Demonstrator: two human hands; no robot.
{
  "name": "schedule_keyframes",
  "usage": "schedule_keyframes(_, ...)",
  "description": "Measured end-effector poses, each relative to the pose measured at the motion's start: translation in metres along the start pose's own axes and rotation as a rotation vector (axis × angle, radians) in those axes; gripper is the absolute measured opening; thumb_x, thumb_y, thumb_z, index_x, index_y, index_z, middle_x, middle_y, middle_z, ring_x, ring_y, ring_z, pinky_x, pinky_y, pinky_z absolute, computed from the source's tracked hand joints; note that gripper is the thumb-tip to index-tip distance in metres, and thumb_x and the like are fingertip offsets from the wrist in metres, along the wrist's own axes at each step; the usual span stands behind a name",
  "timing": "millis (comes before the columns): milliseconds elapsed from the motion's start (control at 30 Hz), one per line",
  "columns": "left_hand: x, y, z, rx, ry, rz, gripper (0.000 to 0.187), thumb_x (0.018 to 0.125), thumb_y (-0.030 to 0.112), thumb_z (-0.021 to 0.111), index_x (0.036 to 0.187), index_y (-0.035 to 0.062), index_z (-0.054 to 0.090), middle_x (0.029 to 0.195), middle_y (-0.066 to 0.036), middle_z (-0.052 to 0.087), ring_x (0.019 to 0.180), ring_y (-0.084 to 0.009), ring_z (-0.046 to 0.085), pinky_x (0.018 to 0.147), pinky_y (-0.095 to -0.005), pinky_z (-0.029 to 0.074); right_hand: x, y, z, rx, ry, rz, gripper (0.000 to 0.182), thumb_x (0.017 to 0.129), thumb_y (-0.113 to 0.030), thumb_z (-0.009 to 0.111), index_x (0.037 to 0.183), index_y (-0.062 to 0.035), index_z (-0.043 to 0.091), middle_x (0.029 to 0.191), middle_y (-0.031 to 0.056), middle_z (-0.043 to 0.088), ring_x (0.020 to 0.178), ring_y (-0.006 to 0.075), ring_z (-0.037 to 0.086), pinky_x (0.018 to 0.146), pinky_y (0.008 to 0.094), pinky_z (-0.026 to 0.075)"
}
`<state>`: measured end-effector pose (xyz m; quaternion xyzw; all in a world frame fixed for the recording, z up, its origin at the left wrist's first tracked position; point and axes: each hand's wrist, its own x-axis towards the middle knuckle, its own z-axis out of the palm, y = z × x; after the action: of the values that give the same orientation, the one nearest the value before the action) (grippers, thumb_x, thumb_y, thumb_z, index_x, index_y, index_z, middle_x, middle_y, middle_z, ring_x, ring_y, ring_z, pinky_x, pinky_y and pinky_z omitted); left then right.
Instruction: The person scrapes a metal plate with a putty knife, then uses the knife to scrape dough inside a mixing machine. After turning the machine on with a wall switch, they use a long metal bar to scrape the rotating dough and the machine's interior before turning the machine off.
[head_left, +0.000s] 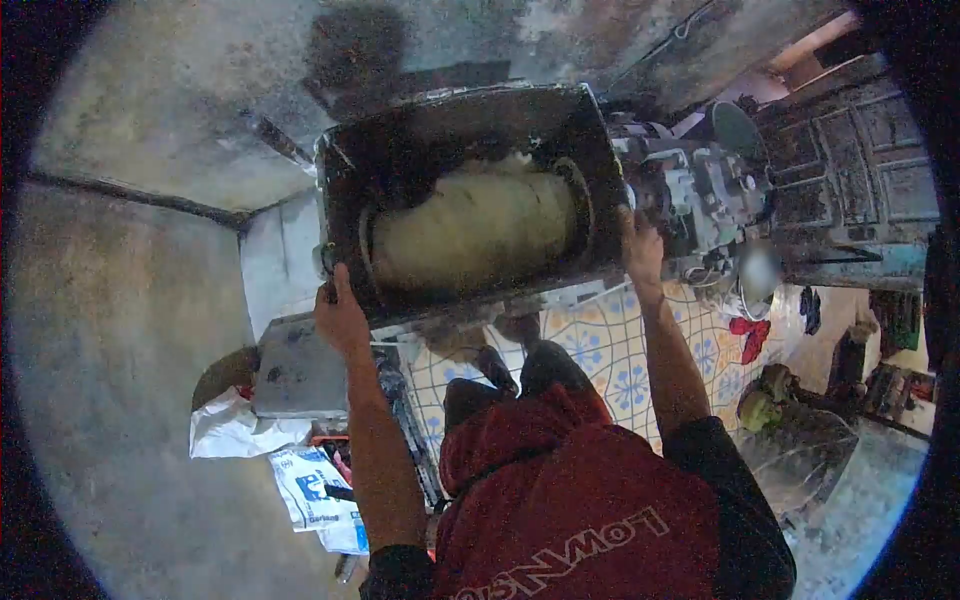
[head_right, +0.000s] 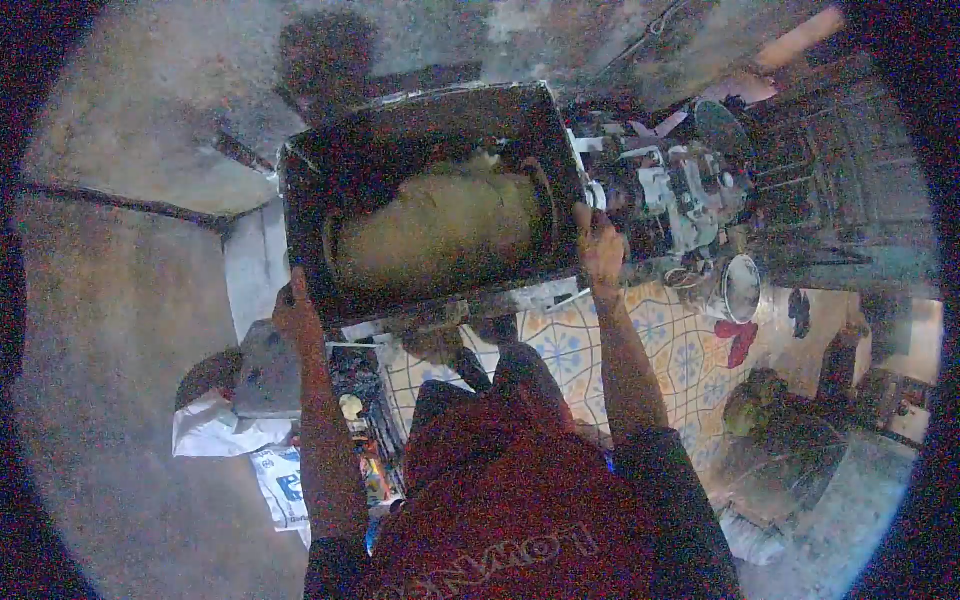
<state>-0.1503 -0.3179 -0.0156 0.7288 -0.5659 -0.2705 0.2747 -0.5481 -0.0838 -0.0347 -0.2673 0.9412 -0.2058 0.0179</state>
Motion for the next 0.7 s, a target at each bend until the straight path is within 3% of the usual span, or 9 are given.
schedule_keyframes(133, 0.008, -0.018, 0.005, -0.022, -0.051, -0.037, 0.061, 0.081, 0.057, 0.061, 0.097, -0.0016, 0.069, 0.093, -0.018, 0.068, 0.086, -0.0303, 0.064, 0.077, -0.0426, 0.047, 0.002, 0.002, 0.0, 0.044, -0.065, 0.042, 0.055, 0.093, -0.054, 0.041, 0.112, -0.0075, 0.063, 0.1, 0.0222, 0.065, 0.085, 0.044, 0.061, 0.074, 0.049, 0.046)
schedule_keyframes(200, -0.004, 0.006, -0.004, -0.026, -0.005, 0.022, 0.061, 0.082, 0.056, 0.061, 0.095, -0.0027, 0.068, 0.09, -0.018, 0.068, 0.083, -0.0293, 0.063, 0.074, -0.0426, 0.047, -0.002, -0.019, -0.022, 0.15, -0.108, 0.059, 0.051, 0.094, -0.051, 0.043, 0.113, -0.0076, 0.063, 0.099, 0.0215, 0.065, 0.083, 0.0427, 0.062, 0.071, 0.0473, 0.047)
schedule_keyframes(267, -0.004, 0.005, -0.003, -0.009, 0.031, 0.073, 0.06, 0.082, 0.055, 0.061, 0.093, -0.0031, 0.068, 0.087, -0.018, 0.068, 0.08, -0.0288, 0.062, 0.072, -0.0427, 0.046, -0.005, 0.006, -0.001, 0.07, 0.043, -0.119, 0.046, 0.094, -0.047, 0.046, 0.11, -0.0075, 0.064, 0.093, 0.022, 0.065, 0.082, 0.0414, 0.062, 0.07, 0.0462, 0.047)
schedule_keyframes(333, 0.004, -0.015, 0.007, 0.021, 0.043, 0.095, 0.059, 0.082, 0.056, 0.061, 0.091, -0.0027, 0.068, 0.085, -0.017, 0.067, 0.078, -0.029, 0.061, 0.071, -0.0429, 0.045, -0.005, 0.01, 0.003, 0.081, 0.085, -0.147, 0.042, 0.093, -0.044, 0.048, 0.106, -0.0076, 0.064, 0.089, 0.0223, 0.065, 0.081, 0.04, 0.062, 0.068, 0.0456, 0.047)
schedule_keyframes(400, 0.0, -0.002, 0.001, 0.031, 0.032, 0.076, 0.059, 0.082, 0.056, 0.06, 0.09, -0.0019, 0.068, 0.084, -0.016, 0.067, 0.076, -0.0297, 0.061, 0.07, -0.0433, 0.044, -0.004, -0.009, -0.011, 0.181, 0.019, -0.026, 0.039, 0.093, -0.043, 0.05, 0.102, -0.0079, 0.064, 0.086, 0.0225, 0.064, 0.081, 0.0386, 0.062, 0.067, 0.0454, 0.047)
schedule_keyframes(600, -0.005, 0.006, -0.005, -0.016, 0.003, 0.086, 0.065, 0.082, 0.059, 0.058, 0.093, -0.0044, 0.066, 0.089, -0.019, 0.066, 0.077, -0.0325, 0.061, 0.071, -0.0454, 0.044, -0.003, -0.022, -0.019, 0.093, -0.049, 0.083, 0.051, 0.092, -0.052, 0.047, 0.1, -0.0046, 0.063, 0.089, 0.0236, 0.064, 0.08, 0.0414, 0.061, 0.069, 0.0491, 0.046)
schedule_keyframes(700, -0.008, 0.011, -0.006, 0.04, 0.027, 0.057, 0.067, 0.083, 0.06, 0.057, 0.096, -0.0047, 0.066, 0.09, -0.02, 0.067, 0.078, -0.033, 0.061, 0.072, -0.0456, 0.045, 0.004, 0.013, 0.016, 0.075, 0.1, 0.023, 0.059, 0.09, -0.058, 0.045, 0.101, -0.0031, 0.064, 0.085, 0.0265, 0.063, 0.08, 0.0451, 0.061, 0.071, 0.0515, 0.046)
